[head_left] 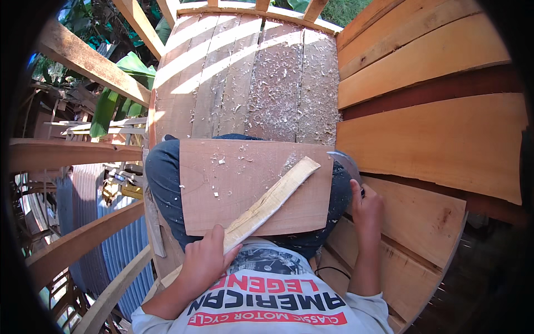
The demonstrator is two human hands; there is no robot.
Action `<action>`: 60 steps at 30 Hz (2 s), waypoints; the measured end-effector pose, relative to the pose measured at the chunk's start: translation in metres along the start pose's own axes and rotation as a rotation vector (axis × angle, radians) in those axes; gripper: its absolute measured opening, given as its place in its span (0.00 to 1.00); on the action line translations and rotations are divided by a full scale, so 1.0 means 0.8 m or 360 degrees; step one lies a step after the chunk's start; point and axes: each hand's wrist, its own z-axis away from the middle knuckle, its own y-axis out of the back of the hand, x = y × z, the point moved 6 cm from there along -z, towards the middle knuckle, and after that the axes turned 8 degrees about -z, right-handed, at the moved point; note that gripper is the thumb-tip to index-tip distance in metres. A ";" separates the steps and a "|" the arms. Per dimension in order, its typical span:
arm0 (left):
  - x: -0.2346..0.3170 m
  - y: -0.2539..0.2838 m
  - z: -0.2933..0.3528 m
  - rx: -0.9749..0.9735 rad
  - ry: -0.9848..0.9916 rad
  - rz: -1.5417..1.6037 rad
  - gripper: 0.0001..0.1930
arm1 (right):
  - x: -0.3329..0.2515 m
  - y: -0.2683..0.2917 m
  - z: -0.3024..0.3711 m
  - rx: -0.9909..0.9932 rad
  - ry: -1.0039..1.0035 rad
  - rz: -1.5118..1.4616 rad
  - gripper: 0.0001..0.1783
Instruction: The person sits cross-legged on a wooden platform and uses a curved knife to shave and shape a long, thin piece of wood. They repeatedly rotate the wood and scrape along its length, producing wood shavings that accumulate on the platform.
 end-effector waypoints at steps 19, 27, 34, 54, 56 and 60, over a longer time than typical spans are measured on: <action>-0.007 -0.002 0.003 0.0085 0.0087 0.0104 0.22 | 0.008 -0.014 0.014 -0.0127 0.0016 -0.0101 0.32; -0.001 0.003 -0.002 -0.0012 0.0122 0.0080 0.23 | -0.025 -0.047 0.024 -0.0161 0.0215 0.0052 0.32; -0.009 0.003 0.000 -0.0058 0.0093 0.0143 0.23 | -0.064 -0.065 0.065 -0.0403 0.0384 -0.0044 0.32; 0.001 0.007 -0.007 -0.0046 0.0073 0.0135 0.22 | -0.038 -0.041 0.007 -0.0199 0.0088 0.0053 0.33; 0.001 0.003 -0.012 -0.0012 -0.0004 0.0070 0.22 | -0.058 -0.060 0.044 -0.0360 0.0270 0.0028 0.33; -0.002 0.004 -0.006 0.0033 0.0006 0.0112 0.22 | -0.036 -0.051 0.012 -0.0153 0.0246 0.0107 0.33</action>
